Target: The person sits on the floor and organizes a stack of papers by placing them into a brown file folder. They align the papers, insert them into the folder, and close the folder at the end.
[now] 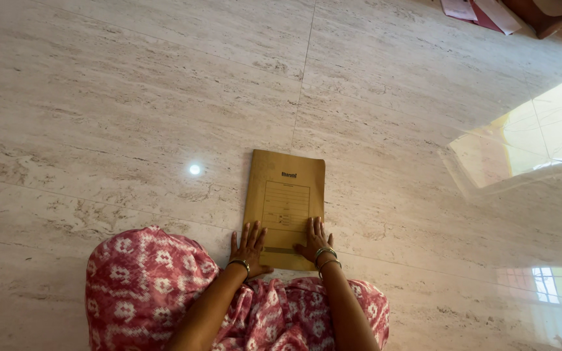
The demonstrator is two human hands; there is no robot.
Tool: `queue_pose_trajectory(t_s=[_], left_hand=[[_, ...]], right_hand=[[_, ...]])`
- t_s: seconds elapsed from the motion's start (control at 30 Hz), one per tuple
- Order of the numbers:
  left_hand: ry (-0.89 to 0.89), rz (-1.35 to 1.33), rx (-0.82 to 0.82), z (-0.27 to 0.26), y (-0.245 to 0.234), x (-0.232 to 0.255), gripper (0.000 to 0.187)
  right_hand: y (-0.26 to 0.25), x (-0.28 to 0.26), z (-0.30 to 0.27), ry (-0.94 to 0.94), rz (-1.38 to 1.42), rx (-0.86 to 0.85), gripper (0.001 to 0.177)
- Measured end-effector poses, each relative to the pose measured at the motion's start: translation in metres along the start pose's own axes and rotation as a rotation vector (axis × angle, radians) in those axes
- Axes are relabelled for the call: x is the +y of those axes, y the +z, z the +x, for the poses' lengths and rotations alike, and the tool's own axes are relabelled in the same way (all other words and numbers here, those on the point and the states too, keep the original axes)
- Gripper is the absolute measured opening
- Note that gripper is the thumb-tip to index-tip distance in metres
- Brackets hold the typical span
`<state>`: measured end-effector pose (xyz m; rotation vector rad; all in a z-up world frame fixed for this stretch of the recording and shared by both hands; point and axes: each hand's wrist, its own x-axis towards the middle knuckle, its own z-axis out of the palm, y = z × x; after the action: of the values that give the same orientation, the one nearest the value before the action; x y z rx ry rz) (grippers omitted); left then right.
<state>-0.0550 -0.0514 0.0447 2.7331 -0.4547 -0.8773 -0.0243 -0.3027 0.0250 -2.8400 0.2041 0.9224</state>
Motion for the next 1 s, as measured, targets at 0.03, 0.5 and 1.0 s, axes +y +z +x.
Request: queue_pose_trajectory(t_s=[0.03,0.5,1.0], left_hand=[[-0.002,0.000,0.008,0.001,0.002,0.000,0.134],[0.025,0.033,0.096,0.009,0.021,-0.009,0.137],[0.098,0.037,0.256,0.014,0.040,-0.012,0.115]], right_hand=[[0.003,0.000,-0.008,0.020,-0.001,-0.030,0.120],[0.054,-0.021,-0.061,0.168,-0.013,-0.113,0.112],[0.048,-0.042,-0.079,0.030,-0.084,0.003,0.097]])
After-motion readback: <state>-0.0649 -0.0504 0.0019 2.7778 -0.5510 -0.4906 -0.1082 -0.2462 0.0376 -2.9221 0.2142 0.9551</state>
